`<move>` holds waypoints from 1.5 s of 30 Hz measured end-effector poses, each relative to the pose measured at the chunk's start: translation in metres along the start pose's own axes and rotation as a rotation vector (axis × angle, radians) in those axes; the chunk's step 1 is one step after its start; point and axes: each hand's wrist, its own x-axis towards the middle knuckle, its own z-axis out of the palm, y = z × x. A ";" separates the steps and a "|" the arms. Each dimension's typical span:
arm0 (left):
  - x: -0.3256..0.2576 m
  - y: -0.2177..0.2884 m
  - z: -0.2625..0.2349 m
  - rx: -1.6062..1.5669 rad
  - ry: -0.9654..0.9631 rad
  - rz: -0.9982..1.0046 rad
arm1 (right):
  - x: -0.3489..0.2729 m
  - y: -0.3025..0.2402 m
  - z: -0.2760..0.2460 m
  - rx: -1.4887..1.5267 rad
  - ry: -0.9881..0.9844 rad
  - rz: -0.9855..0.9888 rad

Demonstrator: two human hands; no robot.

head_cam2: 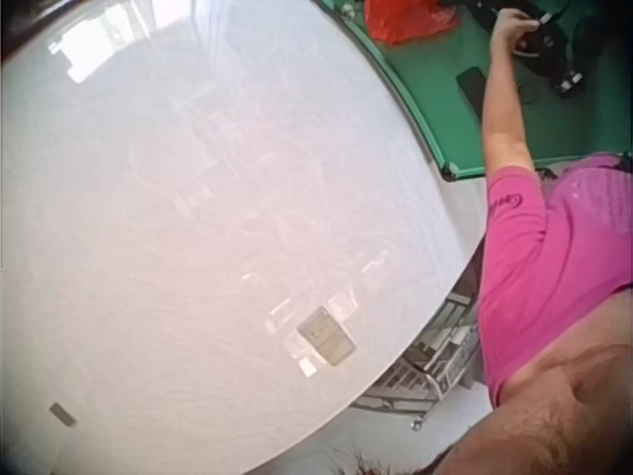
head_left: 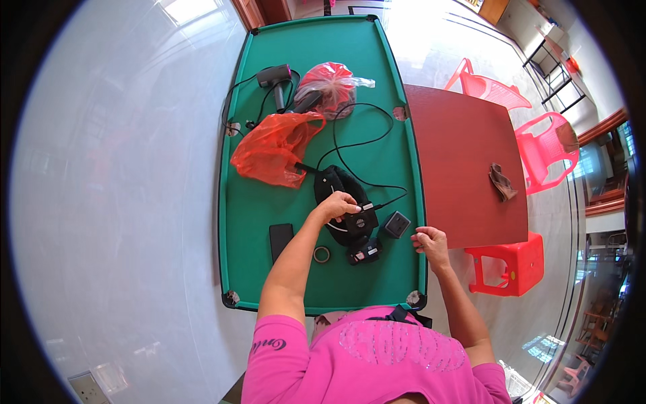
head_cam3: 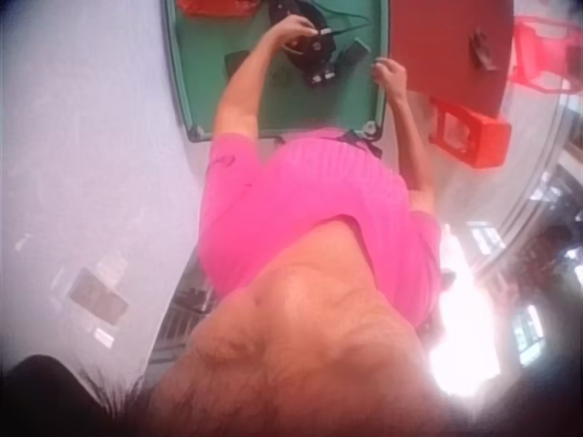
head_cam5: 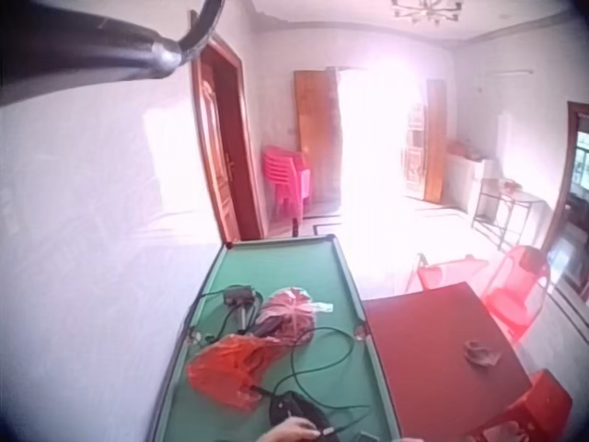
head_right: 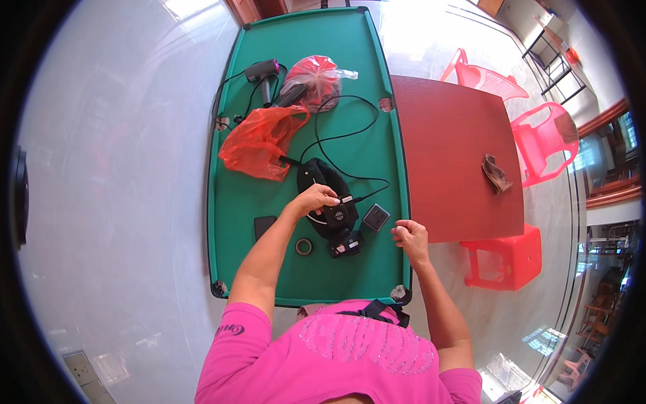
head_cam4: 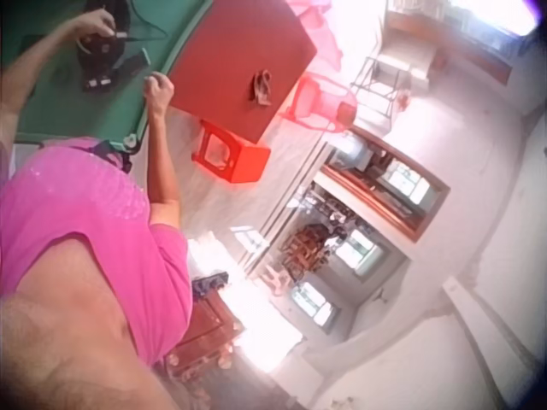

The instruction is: The person holds a small black electronic device with wires and repeatedly wraps and unwraps black electrical tape around its body and cable. The person manipulates the device and tape by hand on a green pool table.

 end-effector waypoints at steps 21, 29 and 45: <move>-0.156 -0.125 0.002 0.483 0.909 -0.609 | -0.012 0.027 -0.018 0.154 0.337 -0.183; -0.145 -0.152 0.027 0.625 0.974 -0.626 | -0.053 0.061 0.006 0.011 0.161 -0.099; -0.219 0.088 0.106 -0.405 0.161 0.399 | -0.101 -0.095 0.040 0.368 -0.560 -0.323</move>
